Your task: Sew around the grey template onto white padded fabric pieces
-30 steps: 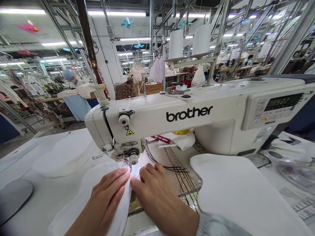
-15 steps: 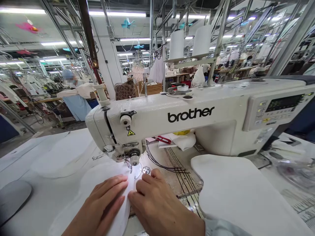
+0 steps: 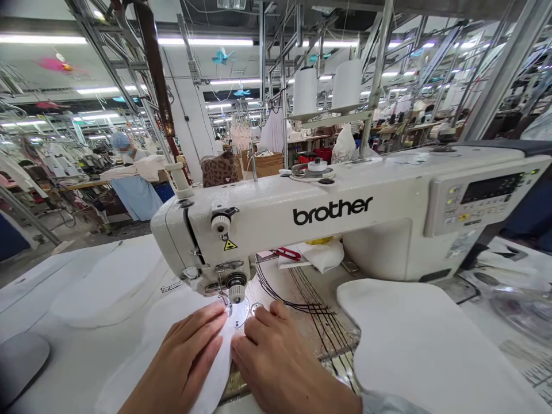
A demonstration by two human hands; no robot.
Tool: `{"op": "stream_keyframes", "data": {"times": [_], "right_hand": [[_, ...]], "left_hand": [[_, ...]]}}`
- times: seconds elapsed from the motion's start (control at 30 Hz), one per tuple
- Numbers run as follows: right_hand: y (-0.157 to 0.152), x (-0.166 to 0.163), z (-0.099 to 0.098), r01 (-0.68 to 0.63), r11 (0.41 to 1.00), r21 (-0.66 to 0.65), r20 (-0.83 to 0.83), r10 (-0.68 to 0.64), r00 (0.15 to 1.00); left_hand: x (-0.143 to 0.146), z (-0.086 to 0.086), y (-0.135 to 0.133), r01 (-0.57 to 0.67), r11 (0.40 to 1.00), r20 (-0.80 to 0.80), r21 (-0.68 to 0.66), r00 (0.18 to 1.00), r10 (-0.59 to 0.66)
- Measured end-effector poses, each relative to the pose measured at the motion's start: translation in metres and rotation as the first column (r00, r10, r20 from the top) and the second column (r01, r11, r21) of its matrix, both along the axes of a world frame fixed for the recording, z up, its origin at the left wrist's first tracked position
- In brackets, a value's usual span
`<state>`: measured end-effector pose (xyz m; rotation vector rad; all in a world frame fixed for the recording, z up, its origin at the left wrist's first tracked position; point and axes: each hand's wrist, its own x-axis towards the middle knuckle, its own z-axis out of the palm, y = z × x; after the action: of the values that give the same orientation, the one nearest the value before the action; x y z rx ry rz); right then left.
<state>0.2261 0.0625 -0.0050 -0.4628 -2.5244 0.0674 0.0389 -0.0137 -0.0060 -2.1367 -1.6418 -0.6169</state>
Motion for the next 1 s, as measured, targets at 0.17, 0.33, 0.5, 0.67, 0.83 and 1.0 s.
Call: {"op": "stream_keyframes", "data": {"times": [0.17,0.33,0.5,0.67,0.83,1.0], "right_hand": [[-0.0007,0.0006,0.0005,0.004,0.999,0.038,-0.013,-0.003,1.0],[-0.0027,-0.0003,-0.003,0.01,0.999,-0.038,-0.009,-0.01,1.0],[-0.0018,-0.0007,-0.0079,-0.013,0.999,-0.044,-0.014,0.013,1.0],[-0.0015,-0.0001,-0.008,-0.016,0.998,-0.057,-0.032,0.014,0.999],[-0.0006,-0.001,-0.0084,-0.022,0.997,-0.069,-0.033,0.02,0.999],[-0.0003,0.0005,-0.0089,-0.029,0.997,-0.066,-0.038,0.027,0.999]], "left_hand": [[-0.0029,-0.0056,-0.0013,0.014,1.0,0.049,-0.01,0.999,-0.013],[-0.0045,-0.0075,-0.0024,0.011,1.0,0.029,-0.02,1.0,-0.01],[-0.0037,-0.0024,-0.0019,0.034,0.999,0.01,0.006,0.999,-0.034],[-0.0028,-0.0031,-0.0018,0.027,1.0,0.004,-0.002,1.0,-0.027],[-0.0023,-0.0064,-0.002,0.009,1.0,-0.027,-0.03,1.0,-0.01],[-0.0049,-0.0088,-0.0022,-0.015,0.999,-0.04,-0.053,0.999,0.013]]}}
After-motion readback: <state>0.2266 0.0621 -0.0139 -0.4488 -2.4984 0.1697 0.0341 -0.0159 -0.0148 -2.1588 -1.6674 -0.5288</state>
